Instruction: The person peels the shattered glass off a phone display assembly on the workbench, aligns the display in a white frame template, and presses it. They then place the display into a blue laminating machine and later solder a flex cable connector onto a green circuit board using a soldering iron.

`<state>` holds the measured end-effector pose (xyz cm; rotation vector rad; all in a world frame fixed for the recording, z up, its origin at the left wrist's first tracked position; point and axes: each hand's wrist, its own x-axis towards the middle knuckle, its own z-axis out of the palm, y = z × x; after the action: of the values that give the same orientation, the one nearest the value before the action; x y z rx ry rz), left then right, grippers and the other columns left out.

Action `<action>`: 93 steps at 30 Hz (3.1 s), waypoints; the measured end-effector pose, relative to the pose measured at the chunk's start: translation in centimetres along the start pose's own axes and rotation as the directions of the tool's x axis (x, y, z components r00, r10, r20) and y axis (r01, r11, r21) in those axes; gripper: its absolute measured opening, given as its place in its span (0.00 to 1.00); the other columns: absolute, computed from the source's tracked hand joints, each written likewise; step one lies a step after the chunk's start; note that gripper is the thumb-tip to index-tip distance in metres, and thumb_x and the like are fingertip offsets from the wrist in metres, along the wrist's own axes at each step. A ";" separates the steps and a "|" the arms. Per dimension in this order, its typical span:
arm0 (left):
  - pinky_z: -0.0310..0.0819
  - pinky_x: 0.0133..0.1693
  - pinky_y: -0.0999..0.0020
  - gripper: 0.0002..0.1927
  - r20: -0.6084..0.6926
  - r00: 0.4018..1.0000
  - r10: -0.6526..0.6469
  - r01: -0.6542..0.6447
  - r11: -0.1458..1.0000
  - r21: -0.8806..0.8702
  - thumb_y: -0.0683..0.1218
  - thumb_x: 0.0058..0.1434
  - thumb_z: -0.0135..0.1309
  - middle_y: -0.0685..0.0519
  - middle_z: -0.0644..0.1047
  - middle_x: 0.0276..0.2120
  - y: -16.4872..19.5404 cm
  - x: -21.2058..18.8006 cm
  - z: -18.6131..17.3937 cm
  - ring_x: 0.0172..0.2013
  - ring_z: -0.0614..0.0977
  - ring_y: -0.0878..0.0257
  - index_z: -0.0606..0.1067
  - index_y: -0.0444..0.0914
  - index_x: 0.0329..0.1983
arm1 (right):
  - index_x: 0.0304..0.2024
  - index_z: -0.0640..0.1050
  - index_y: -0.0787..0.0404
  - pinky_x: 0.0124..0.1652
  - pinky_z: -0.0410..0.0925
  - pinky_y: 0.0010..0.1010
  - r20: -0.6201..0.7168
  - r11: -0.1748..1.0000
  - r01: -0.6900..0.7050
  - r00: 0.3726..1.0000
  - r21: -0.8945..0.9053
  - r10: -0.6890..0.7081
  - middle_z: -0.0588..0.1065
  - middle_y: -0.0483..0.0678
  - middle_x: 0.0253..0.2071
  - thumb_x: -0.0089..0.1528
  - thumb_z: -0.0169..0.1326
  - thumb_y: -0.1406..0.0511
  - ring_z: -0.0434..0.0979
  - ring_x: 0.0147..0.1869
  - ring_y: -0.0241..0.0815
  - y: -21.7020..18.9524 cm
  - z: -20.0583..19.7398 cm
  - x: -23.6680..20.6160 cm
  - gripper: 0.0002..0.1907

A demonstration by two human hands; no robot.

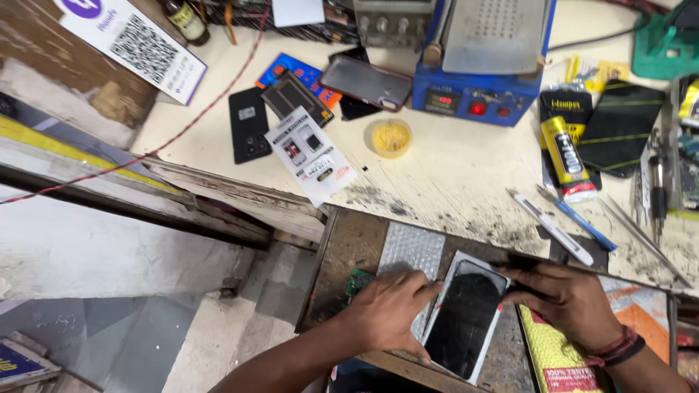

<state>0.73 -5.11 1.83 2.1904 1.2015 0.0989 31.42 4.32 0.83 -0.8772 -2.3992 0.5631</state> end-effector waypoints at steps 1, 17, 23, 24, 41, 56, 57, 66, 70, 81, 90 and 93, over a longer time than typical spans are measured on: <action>0.67 0.58 0.47 0.62 -0.024 1.000 -0.002 0.002 1.000 0.010 0.70 0.41 0.68 0.44 0.69 0.54 -0.1 0.0 0.1 0.57 0.73 0.46 0.61 0.34 0.74 | 0.46 0.84 0.52 0.31 0.73 0.30 -0.008 1.000 -0.008 1.000 -0.006 0.008 0.82 0.45 0.41 0.46 0.67 0.58 0.82 0.33 0.40 0.1 0.1 0.0 0.23; 0.66 0.59 0.47 0.64 -0.027 1.000 0.000 0.000 1.000 -0.004 0.72 0.41 0.66 0.44 0.68 0.54 -0.7 -0.1 0.8 0.58 0.73 0.45 0.61 0.35 0.75 | 0.44 0.85 0.49 0.35 0.73 0.35 0.026 0.971 0.027 0.999 -0.236 -0.022 0.83 0.43 0.40 0.46 0.64 0.50 0.82 0.38 0.47 0.2 0.3 -0.1 0.24; 0.65 0.59 0.47 0.63 -0.009 0.999 -0.044 0.044 0.999 -0.007 0.71 0.41 0.68 0.44 0.68 0.54 0.0 -0.3 0.0 0.59 0.71 0.45 0.60 0.35 0.74 | 0.42 0.85 0.49 0.33 0.72 0.35 0.032 0.958 0.090 0.996 -0.272 -0.084 0.82 0.42 0.39 0.47 0.66 0.51 0.82 0.36 0.45 0.6 0.3 -0.5 0.22; 0.66 0.59 0.48 0.63 -0.015 0.998 -0.059 0.058 0.998 -0.004 0.71 0.41 0.68 0.44 0.68 0.54 0.3 -0.4 -0.2 0.59 0.71 0.45 0.60 0.35 0.74 | 0.42 0.86 0.50 0.32 0.72 0.35 0.026 0.963 0.089 0.996 -0.256 -0.085 0.82 0.42 0.37 0.47 0.66 0.51 0.81 0.35 0.45 0.8 0.4 -0.6 0.22; 0.69 0.52 0.50 0.60 -0.039 0.999 0.031 -0.028 0.997 0.075 0.70 0.41 0.67 0.44 0.68 0.49 0.8 -1.2 -1.8 0.48 0.74 0.46 0.61 0.37 0.72 | 0.32 0.86 0.54 0.24 0.63 0.36 0.042 0.943 0.169 0.986 -0.286 -0.164 0.68 0.42 0.19 0.49 0.72 0.52 0.72 0.24 0.43 -1.6 -1.3 -0.3 0.17; 0.72 0.51 0.51 0.55 -0.072 0.991 0.109 -0.101 0.990 0.099 0.68 0.40 0.66 0.46 0.71 0.45 0.8 -1.7 -1.6 0.46 0.76 0.50 0.68 0.34 0.67 | 0.47 0.86 0.55 0.35 0.71 0.35 0.108 0.957 0.150 0.986 -0.250 -0.127 0.81 0.44 0.39 0.52 0.70 0.52 0.80 0.37 0.43 -2.1 -1.7 0.2 0.24; 0.72 0.51 0.51 0.54 -0.079 0.990 0.117 -0.109 0.989 0.099 0.68 0.40 0.66 0.47 0.71 0.45 0.7 -1.8 -1.6 0.47 0.76 0.50 0.69 0.34 0.66 | 0.47 0.86 0.55 0.37 0.72 0.35 0.101 0.955 0.162 0.985 -0.248 -0.140 0.81 0.44 0.40 0.52 0.70 0.52 0.81 0.38 0.43 -2.1 -1.7 0.2 0.25; 0.72 0.50 0.51 0.48 -0.083 0.985 0.154 -0.143 0.981 0.129 0.67 0.47 0.64 0.49 0.73 0.46 0.5 -2.5 -1.0 0.46 0.77 0.53 0.72 0.34 0.64 | 0.50 0.85 0.54 0.36 0.72 0.35 0.150 0.961 0.143 0.983 -0.239 -0.109 0.82 0.43 0.44 0.53 0.68 0.53 0.82 0.40 0.45 -2.5 -1.9 0.8 0.24; 0.72 0.50 0.51 0.46 -0.098 0.981 0.169 -0.156 0.979 0.129 0.68 0.49 0.64 0.49 0.74 0.47 0.4 -2.6 -0.5 0.46 0.77 0.54 0.73 0.34 0.63 | 0.50 0.86 0.53 0.36 0.72 0.35 0.176 0.960 0.142 0.979 -0.241 -0.100 0.81 0.42 0.40 0.53 0.68 0.54 0.81 0.39 0.44 -2.5 -1.9 0.9 0.24; 0.74 0.48 0.55 0.47 -0.196 0.970 0.146 -0.124 0.985 0.118 0.69 0.47 0.65 0.47 0.73 0.45 0.5 -3.0 -0.6 0.45 0.77 0.54 0.74 0.31 0.59 | 0.45 0.87 0.52 0.34 0.70 0.35 0.120 0.976 0.071 0.992 -0.208 -0.047 0.78 0.42 0.32 0.52 0.72 0.55 0.80 0.36 0.43 -1.6 -1.3 -0.3 0.20; 0.74 0.48 0.54 0.52 -0.227 0.966 0.120 -0.100 0.990 0.099 0.70 0.44 0.65 0.46 0.72 0.44 0.7 -2.9 -0.8 0.45 0.77 0.51 0.72 0.30 0.63 | 0.38 0.87 0.55 0.31 0.67 0.34 0.058 0.953 0.132 0.991 -0.271 -0.120 0.76 0.41 0.28 0.50 0.73 0.53 0.79 0.33 0.42 -1.4 -1.3 -0.7 0.19; 0.73 0.48 0.54 0.54 -0.236 0.965 0.115 -0.096 0.991 0.088 0.70 0.43 0.66 0.46 0.72 0.45 0.7 -2.8 -0.9 0.45 0.77 0.51 0.71 0.30 0.64 | 0.33 0.85 0.56 0.30 0.67 0.34 0.042 0.957 0.139 0.990 -0.255 -0.133 0.74 0.41 0.25 0.49 0.74 0.53 0.79 0.33 0.42 -1.5 -1.3 -0.6 0.18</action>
<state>-0.71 -7.15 3.60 2.3611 1.2341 0.3799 31.87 3.14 2.41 -0.8042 -2.5697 0.2127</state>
